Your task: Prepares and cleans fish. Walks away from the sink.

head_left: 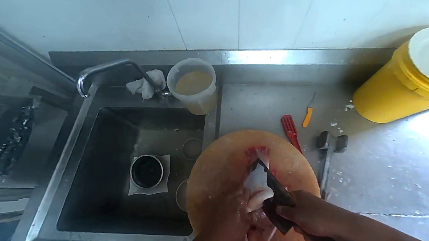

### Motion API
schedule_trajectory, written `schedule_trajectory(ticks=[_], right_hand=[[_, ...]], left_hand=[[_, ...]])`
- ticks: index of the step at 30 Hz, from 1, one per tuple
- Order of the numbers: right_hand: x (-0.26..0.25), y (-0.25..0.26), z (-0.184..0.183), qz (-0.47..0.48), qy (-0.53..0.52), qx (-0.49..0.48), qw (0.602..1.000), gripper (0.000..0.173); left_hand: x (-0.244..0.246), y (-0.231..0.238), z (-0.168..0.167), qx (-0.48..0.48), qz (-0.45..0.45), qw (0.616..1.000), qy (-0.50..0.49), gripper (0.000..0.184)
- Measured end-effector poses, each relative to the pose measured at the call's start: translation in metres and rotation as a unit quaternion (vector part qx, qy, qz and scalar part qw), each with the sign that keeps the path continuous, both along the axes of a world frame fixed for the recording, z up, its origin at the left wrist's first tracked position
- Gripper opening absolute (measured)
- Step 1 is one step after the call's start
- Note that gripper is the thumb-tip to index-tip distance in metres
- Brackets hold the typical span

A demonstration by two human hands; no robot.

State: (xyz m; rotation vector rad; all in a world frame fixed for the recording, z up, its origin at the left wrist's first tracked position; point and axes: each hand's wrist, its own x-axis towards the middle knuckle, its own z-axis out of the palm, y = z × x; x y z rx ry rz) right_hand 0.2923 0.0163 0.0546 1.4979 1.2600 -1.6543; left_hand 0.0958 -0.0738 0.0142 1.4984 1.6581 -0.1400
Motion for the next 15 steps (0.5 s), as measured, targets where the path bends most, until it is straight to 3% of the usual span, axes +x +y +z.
schedule_trajectory(ticks=[7,15], right_hand=[[0.009,0.008,0.014,-0.035,0.024,-0.051,0.998,0.031],[-0.026,-0.013,0.015,-0.045,-0.018,0.020,0.999,0.025]], left_hand=[[-0.012,-0.010,-0.002,0.022,0.120,0.990,-0.072,0.037],[-0.021,-0.015,-0.015,0.042,0.122,0.987,-0.096,0.035]])
